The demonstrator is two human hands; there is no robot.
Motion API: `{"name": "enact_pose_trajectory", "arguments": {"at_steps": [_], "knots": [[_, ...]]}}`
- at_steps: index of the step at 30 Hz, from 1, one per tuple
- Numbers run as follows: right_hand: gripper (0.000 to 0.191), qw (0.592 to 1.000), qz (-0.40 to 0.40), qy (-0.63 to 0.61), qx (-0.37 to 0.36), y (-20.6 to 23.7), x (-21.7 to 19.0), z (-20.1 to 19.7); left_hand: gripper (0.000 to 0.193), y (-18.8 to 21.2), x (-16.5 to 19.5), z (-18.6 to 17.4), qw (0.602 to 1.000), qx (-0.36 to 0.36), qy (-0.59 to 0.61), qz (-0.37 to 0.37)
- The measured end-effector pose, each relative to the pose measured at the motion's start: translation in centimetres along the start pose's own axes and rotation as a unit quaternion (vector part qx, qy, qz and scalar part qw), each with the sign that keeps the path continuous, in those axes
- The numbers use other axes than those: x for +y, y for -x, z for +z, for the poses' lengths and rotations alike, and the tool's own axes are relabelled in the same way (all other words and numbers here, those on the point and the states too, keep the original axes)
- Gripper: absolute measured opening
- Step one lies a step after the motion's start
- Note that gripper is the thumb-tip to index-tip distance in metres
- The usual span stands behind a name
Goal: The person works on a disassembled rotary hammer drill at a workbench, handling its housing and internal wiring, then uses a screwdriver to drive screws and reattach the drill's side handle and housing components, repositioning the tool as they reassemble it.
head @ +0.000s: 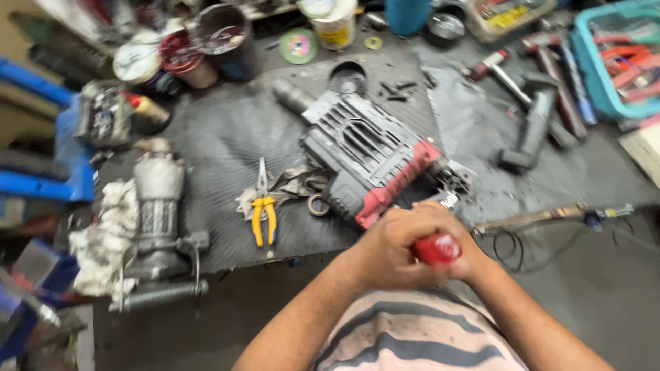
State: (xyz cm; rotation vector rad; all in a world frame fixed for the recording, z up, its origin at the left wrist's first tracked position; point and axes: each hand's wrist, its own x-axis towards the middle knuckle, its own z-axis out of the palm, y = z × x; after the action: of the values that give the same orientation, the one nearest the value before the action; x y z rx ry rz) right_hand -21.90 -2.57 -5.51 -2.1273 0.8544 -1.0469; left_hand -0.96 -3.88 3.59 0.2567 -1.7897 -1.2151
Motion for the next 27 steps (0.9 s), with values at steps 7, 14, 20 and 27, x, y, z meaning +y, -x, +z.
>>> {"name": "enact_pose_trajectory", "arguments": {"at_steps": [7,14,20,27], "knots": [[0.036,0.978,0.018,0.189,0.086,1.1,-3.4,0.9,0.029,5.9,2.3,-1.3,0.954,0.161,0.25,-0.047],[0.02,0.945,0.094,0.273,0.153,-0.5,-7.2,3.3,0.024,9.1,2.8,-15.0,0.88,0.338,-0.185,-0.276],[0.021,0.937,0.125,0.305,0.118,-3.0,-7.8,5.0,0.053,11.4,-1.0,-18.1,0.808,0.323,-0.364,-0.333],[0.023,0.936,0.148,0.31,0.075,-4.2,-8.1,5.1,0.038,10.4,0.4,-13.4,0.859,0.265,-0.41,-0.153]]}}
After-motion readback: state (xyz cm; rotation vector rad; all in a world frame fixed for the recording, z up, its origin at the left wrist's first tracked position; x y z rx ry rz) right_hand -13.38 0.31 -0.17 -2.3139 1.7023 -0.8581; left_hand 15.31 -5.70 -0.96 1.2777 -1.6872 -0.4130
